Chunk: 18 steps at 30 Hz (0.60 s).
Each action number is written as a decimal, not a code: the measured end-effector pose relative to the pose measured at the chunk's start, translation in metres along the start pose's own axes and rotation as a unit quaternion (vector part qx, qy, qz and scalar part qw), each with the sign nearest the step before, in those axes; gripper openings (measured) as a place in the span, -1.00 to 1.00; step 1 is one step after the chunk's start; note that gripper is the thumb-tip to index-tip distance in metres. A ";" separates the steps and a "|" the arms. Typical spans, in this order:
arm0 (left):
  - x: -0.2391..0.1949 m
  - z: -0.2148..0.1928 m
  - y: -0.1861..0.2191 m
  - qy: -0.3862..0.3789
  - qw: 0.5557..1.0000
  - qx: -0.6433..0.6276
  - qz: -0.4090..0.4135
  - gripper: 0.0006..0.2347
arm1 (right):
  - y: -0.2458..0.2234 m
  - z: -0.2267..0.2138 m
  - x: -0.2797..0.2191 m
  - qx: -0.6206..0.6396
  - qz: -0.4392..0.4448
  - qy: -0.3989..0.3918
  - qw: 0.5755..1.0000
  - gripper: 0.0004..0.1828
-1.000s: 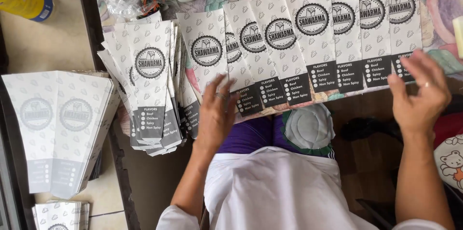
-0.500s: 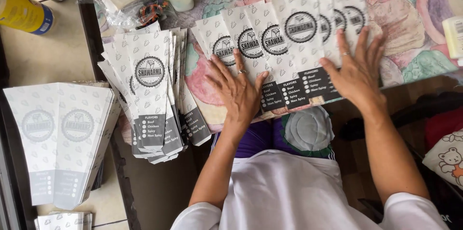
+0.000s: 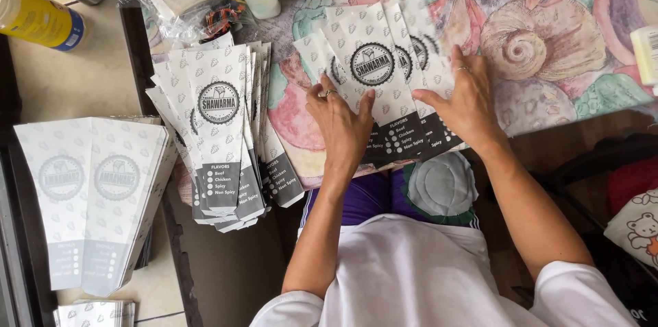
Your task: Applying glue to the edges of paper shawarma wrappers and stacking them for assembly.
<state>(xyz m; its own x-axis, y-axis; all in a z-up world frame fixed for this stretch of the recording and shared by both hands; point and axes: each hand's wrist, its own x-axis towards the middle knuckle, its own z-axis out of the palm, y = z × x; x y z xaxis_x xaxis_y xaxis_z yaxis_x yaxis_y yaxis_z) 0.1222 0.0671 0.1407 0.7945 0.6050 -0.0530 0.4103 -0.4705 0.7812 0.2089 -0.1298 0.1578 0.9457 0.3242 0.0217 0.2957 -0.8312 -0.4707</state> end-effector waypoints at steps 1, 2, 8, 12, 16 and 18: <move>-0.002 -0.002 0.006 -0.012 0.999 -0.039 0.003 -0.25 | -0.010 -0.002 0.000 0.049 0.005 -0.006 0.999 0.15; -0.005 -0.006 0.010 -0.010 0.999 -0.040 0.003 -0.25 | 0.001 0.006 0.004 0.049 0.003 -0.007 0.999 0.15; -0.006 -0.017 0.007 -0.040 0.998 -0.036 -0.016 -0.22 | -0.003 0.012 0.007 0.032 0.016 -0.021 0.999 -0.06; -0.014 -0.029 0.022 -0.082 0.989 -0.123 -0.018 -0.20 | -0.018 0.019 0.010 0.162 0.010 -0.055 0.985 0.00; -0.011 -0.031 -0.001 -0.083 0.981 -0.168 -0.055 -0.25 | -0.001 0.032 0.020 0.228 0.040 -0.051 0.972 -0.02; -0.011 -0.036 0.000 -0.094 0.979 -0.172 -0.058 -0.24 | -0.014 0.027 0.018 0.256 0.052 -0.056 0.964 0.03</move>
<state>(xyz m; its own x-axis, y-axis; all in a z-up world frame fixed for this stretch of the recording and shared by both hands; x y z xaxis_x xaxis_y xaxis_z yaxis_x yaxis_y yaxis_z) 0.0974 0.0838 0.1640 0.8336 0.4965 -0.2422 0.3529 -0.1414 0.9249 0.2181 -0.0999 0.1411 0.9377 0.3216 -0.1316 0.0672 -0.5394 -0.8394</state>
